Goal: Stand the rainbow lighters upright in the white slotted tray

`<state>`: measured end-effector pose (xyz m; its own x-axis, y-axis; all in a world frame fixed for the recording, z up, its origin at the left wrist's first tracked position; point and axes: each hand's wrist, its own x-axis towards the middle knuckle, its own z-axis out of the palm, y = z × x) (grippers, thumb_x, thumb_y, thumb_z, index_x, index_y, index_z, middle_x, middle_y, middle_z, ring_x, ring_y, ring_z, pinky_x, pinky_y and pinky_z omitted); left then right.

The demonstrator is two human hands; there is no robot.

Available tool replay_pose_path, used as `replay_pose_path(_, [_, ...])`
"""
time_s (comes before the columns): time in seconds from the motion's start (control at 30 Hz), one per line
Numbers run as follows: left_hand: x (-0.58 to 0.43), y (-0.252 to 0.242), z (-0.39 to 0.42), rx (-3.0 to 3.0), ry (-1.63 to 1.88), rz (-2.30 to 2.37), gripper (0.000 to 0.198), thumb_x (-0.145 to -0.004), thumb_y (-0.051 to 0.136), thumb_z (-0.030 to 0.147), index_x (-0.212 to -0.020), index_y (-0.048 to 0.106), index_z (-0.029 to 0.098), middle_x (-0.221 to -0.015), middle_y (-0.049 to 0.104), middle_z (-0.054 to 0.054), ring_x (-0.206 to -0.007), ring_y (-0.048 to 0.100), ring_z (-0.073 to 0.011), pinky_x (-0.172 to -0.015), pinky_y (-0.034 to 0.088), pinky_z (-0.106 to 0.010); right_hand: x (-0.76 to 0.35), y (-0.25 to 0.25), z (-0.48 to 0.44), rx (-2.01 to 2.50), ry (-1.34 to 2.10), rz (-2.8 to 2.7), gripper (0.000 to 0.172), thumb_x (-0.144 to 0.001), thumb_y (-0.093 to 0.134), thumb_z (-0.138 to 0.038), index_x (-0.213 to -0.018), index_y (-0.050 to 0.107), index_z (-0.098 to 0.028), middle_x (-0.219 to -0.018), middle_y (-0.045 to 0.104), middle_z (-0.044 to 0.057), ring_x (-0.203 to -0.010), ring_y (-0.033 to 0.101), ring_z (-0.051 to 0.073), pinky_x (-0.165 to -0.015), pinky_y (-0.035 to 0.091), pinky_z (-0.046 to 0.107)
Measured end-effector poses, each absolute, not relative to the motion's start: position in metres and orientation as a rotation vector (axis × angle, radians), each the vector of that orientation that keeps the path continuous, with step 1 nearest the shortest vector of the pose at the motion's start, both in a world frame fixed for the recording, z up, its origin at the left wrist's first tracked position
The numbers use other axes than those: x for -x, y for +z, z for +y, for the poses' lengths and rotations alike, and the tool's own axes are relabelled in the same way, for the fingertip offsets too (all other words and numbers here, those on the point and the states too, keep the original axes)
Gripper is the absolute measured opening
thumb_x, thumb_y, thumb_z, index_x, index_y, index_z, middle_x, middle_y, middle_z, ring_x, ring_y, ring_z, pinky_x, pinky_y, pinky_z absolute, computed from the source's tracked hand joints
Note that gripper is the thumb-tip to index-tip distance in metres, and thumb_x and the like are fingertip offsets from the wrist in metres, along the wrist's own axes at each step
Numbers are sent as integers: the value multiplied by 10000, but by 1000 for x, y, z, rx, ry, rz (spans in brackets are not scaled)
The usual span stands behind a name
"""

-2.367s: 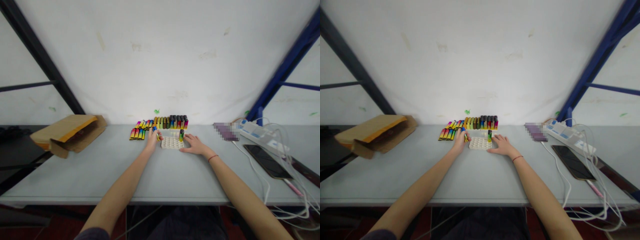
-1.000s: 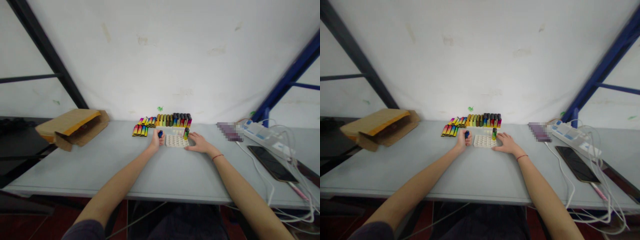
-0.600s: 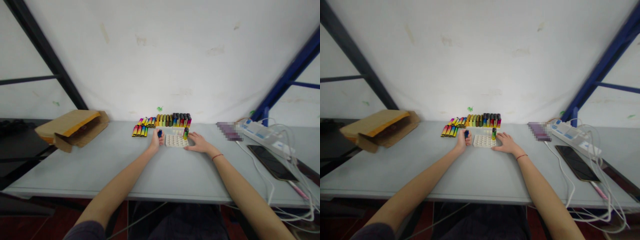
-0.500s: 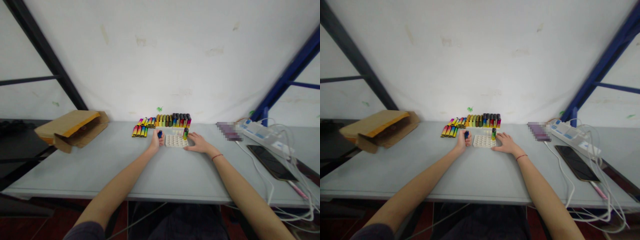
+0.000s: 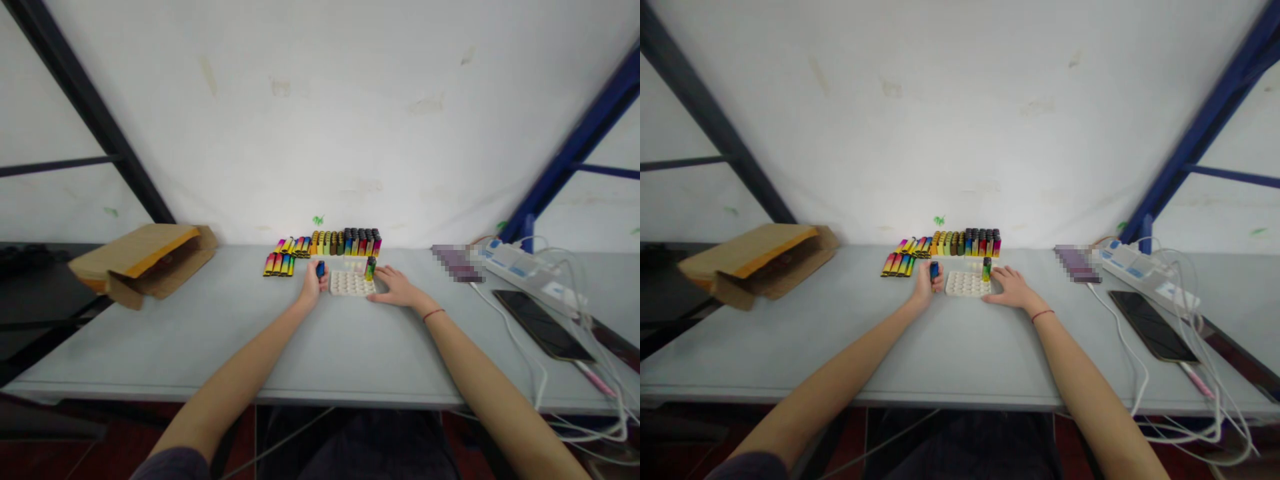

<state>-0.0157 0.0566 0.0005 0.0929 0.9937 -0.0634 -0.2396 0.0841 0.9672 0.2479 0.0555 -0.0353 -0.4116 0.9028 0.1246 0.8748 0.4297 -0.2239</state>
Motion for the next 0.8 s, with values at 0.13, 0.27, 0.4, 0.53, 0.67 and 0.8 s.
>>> replay_pose_path(0.13, [16, 2, 50, -1665, 1224, 1016, 194, -914, 428, 406, -905, 481, 219, -557, 430, 74, -495, 413, -118, -516, 339, -232, -248, -36, 56, 1545, 179, -2447, 899, -796, 587, -752, -1478, 477, -177, -1551, 436, 162, -1421, 379, 404, -1154, 327, 562])
replay_pose_path(0.27, [7, 26, 47, -2240, 1193, 896, 266, -981, 403, 423, -994, 555, 205, -818, 605, -20, -800, 576, -175, -777, 458, -320, -247, -38, 55, 1536, 168, -2414, 894, -783, 609, -749, -1473, 485, -195, -1535, 459, 160, -1415, 386, 405, -1144, 335, 563])
replay_pose_path(0.4, [-10, 43, 53, -2496, 1300, 773, 307, -984, 456, 424, -939, 642, 184, -965, 640, -94, -974, 569, -224, -936, 444, -384, -246, -39, 54, 1537, 163, -2390, 884, -776, 631, -735, -1466, 492, -200, -1532, 465, 158, -1420, 383, 405, -1150, 322, 567])
replay_pose_path(0.53, [-22, 33, 57, -2318, 1259, 808, 292, -976, 488, 403, -1029, 672, 183, -997, 651, -92, -925, 601, -204, -808, 499, -313, -244, -37, 54, 1553, 172, -2405, 875, -779, 642, -716, -1464, 493, -192, -1536, 461, 160, -1427, 367, 422, -1144, 320, 586])
replay_pose_path(0.67, [-22, 15, 54, -2197, 1186, 839, 248, -942, 551, 366, -1061, 684, 193, -1069, 679, -94, -990, 620, -215, -819, 521, -309, -245, -37, 55, 1540, 183, -2422, 867, -788, 633, -709, -1467, 487, -190, -1544, 450, 166, -1425, 365, 426, -1133, 326, 602])
replay_pose_path(0.8, [-21, 6, 53, -2189, 1149, 805, 234, -935, 565, 341, -1065, 693, 195, -1128, 690, -101, -1036, 628, -219, -882, 530, -336, -245, -38, 56, 1513, 179, -2426, 858, -794, 627, -708, -1470, 481, -201, -1535, 458, 173, -1423, 373, 409, -1134, 322, 602])
